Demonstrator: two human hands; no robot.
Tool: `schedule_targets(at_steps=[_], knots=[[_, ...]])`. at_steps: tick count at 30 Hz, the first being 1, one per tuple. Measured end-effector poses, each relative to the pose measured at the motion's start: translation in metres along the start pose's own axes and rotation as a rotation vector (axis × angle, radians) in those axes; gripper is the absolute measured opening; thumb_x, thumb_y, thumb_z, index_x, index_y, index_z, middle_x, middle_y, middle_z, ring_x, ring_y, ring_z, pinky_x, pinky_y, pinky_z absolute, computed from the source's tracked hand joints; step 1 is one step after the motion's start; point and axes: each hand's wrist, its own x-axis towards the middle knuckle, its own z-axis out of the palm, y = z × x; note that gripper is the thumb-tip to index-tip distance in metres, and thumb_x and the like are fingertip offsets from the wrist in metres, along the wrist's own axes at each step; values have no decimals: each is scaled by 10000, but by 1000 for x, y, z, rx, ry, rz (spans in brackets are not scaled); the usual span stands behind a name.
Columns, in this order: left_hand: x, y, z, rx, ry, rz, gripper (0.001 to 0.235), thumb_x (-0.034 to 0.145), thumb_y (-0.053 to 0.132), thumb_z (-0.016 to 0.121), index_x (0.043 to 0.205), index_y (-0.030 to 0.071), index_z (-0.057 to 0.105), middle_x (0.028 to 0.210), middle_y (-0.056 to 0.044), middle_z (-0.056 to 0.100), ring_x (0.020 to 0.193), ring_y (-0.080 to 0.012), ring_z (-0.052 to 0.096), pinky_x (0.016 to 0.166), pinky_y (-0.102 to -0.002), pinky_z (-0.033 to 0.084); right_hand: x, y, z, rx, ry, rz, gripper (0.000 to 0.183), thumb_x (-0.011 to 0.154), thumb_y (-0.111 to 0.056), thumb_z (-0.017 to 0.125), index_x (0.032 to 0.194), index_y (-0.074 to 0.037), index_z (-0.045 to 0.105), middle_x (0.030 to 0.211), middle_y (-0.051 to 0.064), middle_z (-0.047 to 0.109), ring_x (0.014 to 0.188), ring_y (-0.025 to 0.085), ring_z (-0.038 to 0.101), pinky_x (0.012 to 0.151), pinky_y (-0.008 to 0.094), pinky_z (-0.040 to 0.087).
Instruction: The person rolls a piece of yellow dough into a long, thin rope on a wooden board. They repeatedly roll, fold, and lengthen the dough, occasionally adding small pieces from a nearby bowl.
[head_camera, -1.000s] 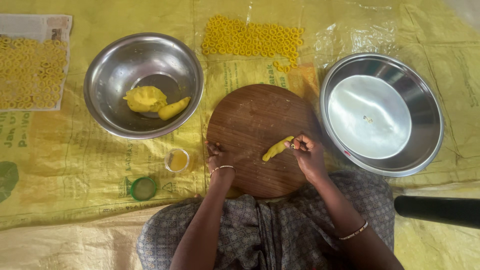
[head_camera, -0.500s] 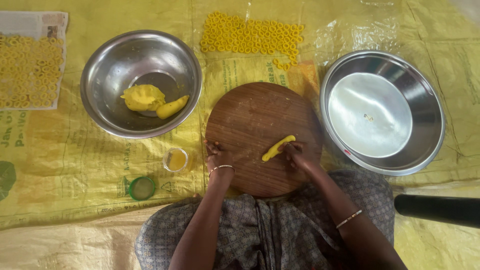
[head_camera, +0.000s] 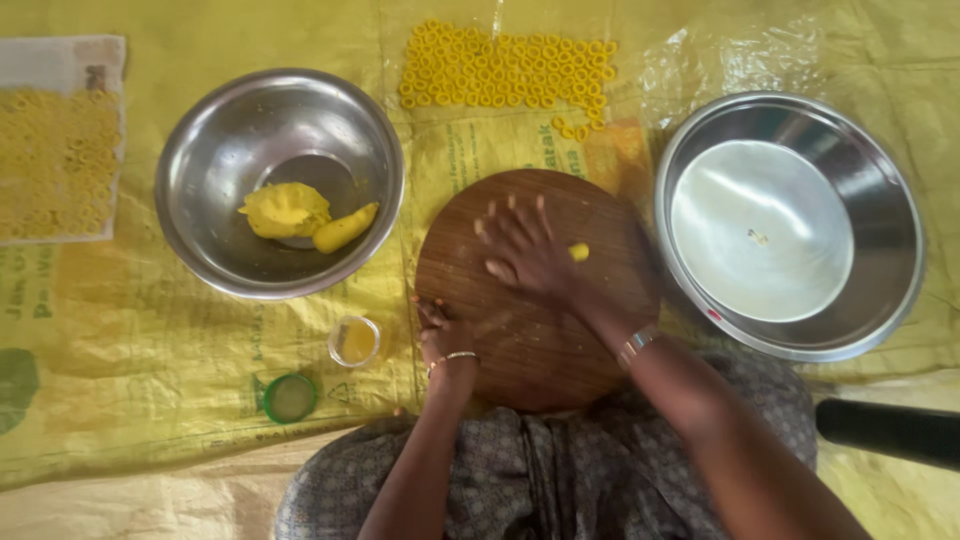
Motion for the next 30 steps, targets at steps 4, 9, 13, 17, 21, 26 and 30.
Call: schedule_targets(at_steps=[4, 9, 13, 17, 21, 26, 30], knots=[[8, -1, 14, 27, 66, 2, 884, 894, 109, 737, 1591, -35, 214, 1619, -400, -18, 1154, -487, 632, 744, -388, 646, 70, 24, 11, -79, 15, 323, 630, 1075, -538, 268, 1610, -207, 226, 1703, 140, 174, 1570, 357, 61, 1218, 649, -32], [2, 1, 5, 8, -18, 10, 1008, 839, 230, 812, 1592, -75, 215, 1628, -421, 8, 1144, -468, 644, 774, -391, 634, -27, -35, -7, 6, 23, 169, 629, 1059, -468, 385, 1615, -177, 340, 1667, 116, 254, 1566, 379, 120, 1231, 691, 23], [-4, 1, 3, 42, -45, 12, 1060, 786, 274, 863, 1561, -75, 230, 1630, -403, 16, 1164, -461, 618, 787, -381, 624, -133, -81, -29, 92, -89, 49, 610, 1013, -433, 465, 1551, -166, 363, 1681, 88, 258, 1560, 375, 165, 1211, 666, 56], [2, 2, 15, 165, 119, 10, 861, 866, 199, 808, 1518, -108, 335, 1630, -439, 89, 1104, -464, 668, 715, -387, 652, -137, -84, -29, 112, -3, 65, 653, 996, -484, 466, 1583, -228, 337, 1677, 74, 243, 1547, 353, 165, 1193, 673, 51], [8, 1, 15, 140, -1, 40, 975, 849, 227, 813, 1576, -88, 244, 1600, -457, 51, 1156, -504, 637, 730, -369, 645, -31, -33, -3, -22, -81, 77, 678, 965, -515, 414, 1597, -291, 315, 1676, 107, 205, 1549, 356, 140, 1169, 706, 21], [-3, 4, -5, 105, 9, 5, 973, 870, 215, 801, 1584, -76, 208, 1601, -446, 30, 1174, -513, 631, 748, -393, 639, 83, 13, 18, -74, 137, 251, 536, 1094, -446, 322, 1588, -238, 343, 1709, 91, 245, 1591, 325, 184, 1256, 684, 75], [-4, 4, -12, 70, -81, 8, 996, 863, 150, 816, 1590, -73, 172, 1615, -422, -2, 1221, -504, 589, 727, -366, 658, 36, -23, 9, -89, 102, 313, 539, 1110, -441, 328, 1587, -194, 366, 1684, 152, 274, 1567, 382, 174, 1233, 697, 47]])
